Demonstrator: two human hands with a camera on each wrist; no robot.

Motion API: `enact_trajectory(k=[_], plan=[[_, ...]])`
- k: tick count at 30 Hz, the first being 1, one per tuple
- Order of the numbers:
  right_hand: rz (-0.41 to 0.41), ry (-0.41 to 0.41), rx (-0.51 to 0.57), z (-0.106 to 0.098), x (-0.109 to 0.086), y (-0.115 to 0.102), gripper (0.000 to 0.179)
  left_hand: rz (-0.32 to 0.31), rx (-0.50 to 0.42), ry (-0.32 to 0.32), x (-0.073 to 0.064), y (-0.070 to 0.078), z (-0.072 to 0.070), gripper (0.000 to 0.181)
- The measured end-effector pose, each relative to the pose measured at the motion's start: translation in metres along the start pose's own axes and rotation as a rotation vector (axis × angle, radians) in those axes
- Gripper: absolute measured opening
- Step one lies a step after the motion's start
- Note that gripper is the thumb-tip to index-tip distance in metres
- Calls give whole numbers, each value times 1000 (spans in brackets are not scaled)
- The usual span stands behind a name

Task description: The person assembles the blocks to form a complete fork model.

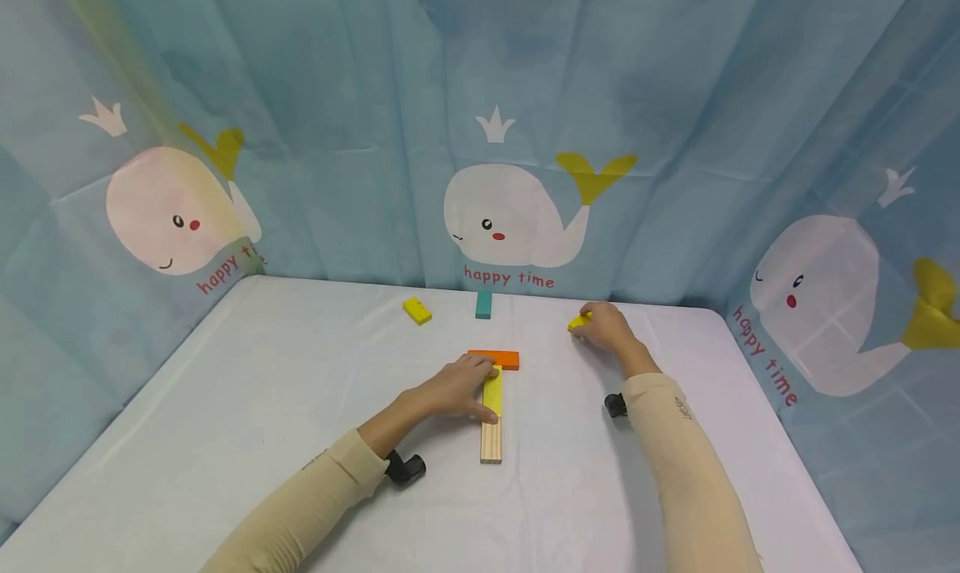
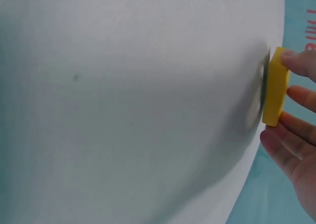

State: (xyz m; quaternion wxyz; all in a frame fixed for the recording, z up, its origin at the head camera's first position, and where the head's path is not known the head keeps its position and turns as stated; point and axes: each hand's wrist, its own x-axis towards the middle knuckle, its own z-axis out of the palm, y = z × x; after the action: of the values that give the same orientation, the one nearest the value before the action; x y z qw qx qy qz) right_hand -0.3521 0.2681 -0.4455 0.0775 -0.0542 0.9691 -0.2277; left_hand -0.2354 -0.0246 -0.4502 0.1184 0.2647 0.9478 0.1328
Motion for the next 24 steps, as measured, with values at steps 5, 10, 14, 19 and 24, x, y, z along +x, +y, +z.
enact_trajectory(k=[5, 10, 14, 19, 24], plan=[[-15, -2, 4, 0, 0, -7, 52, 2, -3, 3, 0, 0, 0, 76], [-35, -5, 12, 0, 0, -13, 53, 3, -1, 6, -1, 0, -1, 76], [-49, -6, 26, 1, -1, -20, 54, 2, -5, 6, 0, -1, 0, 76], [-45, -21, 25, 1, -2, -29, 56, -1, -3, 3, 0, -1, 0, 75], [-55, -21, 22, 1, -3, -36, 54, -1, 6, -2, 0, 0, 0, 74]])
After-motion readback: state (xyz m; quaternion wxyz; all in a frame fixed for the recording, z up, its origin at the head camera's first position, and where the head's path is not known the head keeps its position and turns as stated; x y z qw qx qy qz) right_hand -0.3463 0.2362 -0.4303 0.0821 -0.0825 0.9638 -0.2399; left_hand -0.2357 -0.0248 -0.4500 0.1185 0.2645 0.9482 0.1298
